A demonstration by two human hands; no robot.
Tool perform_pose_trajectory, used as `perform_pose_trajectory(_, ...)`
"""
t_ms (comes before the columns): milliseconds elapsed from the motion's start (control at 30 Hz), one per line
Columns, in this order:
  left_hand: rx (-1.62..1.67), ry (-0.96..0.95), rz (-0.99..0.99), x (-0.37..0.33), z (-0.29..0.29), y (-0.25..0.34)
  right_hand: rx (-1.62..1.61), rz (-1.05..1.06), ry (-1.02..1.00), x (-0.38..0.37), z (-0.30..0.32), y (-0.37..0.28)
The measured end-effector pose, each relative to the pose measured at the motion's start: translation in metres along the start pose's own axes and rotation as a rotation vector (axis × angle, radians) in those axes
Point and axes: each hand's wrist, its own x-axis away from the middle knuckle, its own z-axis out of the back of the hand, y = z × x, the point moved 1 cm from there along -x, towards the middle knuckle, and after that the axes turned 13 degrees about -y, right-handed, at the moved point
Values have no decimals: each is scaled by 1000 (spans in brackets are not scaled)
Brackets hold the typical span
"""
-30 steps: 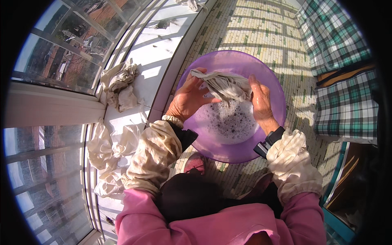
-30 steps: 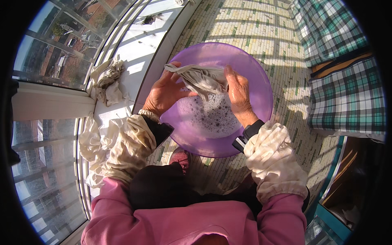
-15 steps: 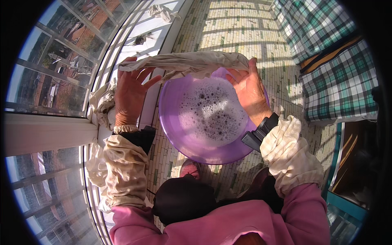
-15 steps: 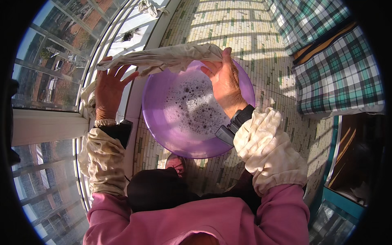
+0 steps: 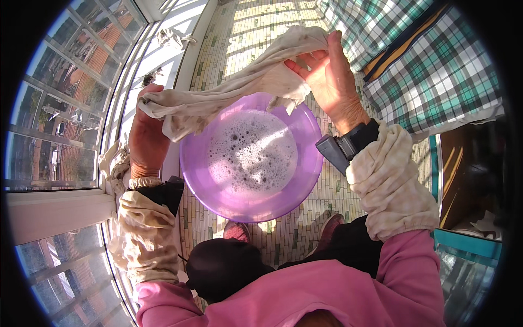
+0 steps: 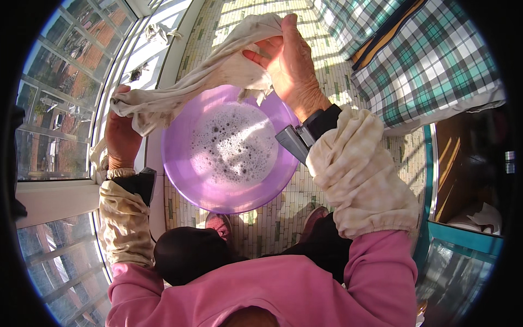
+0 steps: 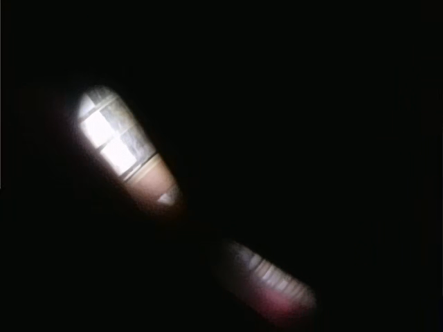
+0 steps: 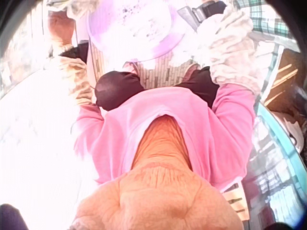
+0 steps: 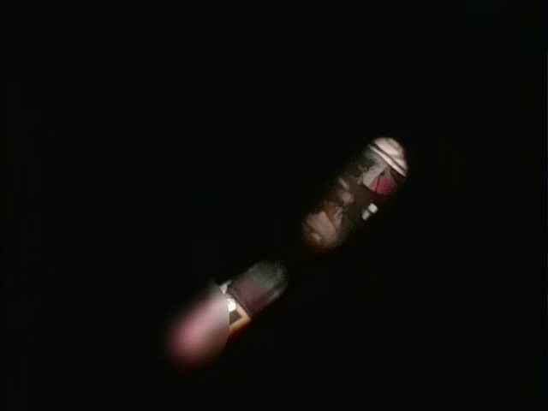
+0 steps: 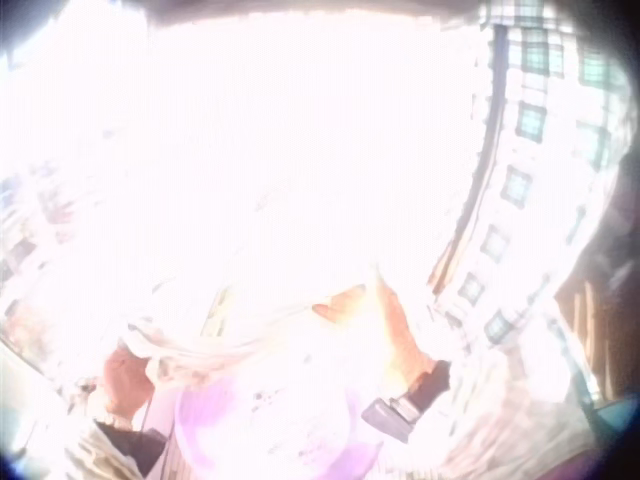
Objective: The person wipes a white wall with a cloth, then sits on the floor to wash the cloth in a purple basin of soapy water. They wring out the cloth and resume wiping the wall.
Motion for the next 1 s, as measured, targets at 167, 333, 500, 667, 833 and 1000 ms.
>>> perform_pose_trajectory(167,-233,-432,544,-5,-49,-29,-176,-38,-150,-9,-6,-19)
perform_pose_trajectory(333,-537,-276,685,-36,-59,-42,-587,-133,-243,-6,-3,-14)
perform_pose_trajectory(500,-659,-255,490,-60,-83,-57,-568,-124,-266,-7,7,-14)
perform_pose_trajectory(667,-739,-116,411,-86,-83,-55,-333,-74,21,-5,15,-14)
perform_pose_trajectory(833,-893,-140,249,-97,-79,-33,-337,-50,-40,-3,19,-18)
perform_pose_trajectory(1000,-432,-187,434,-101,-93,-48,-644,-152,-215,0,19,-13)
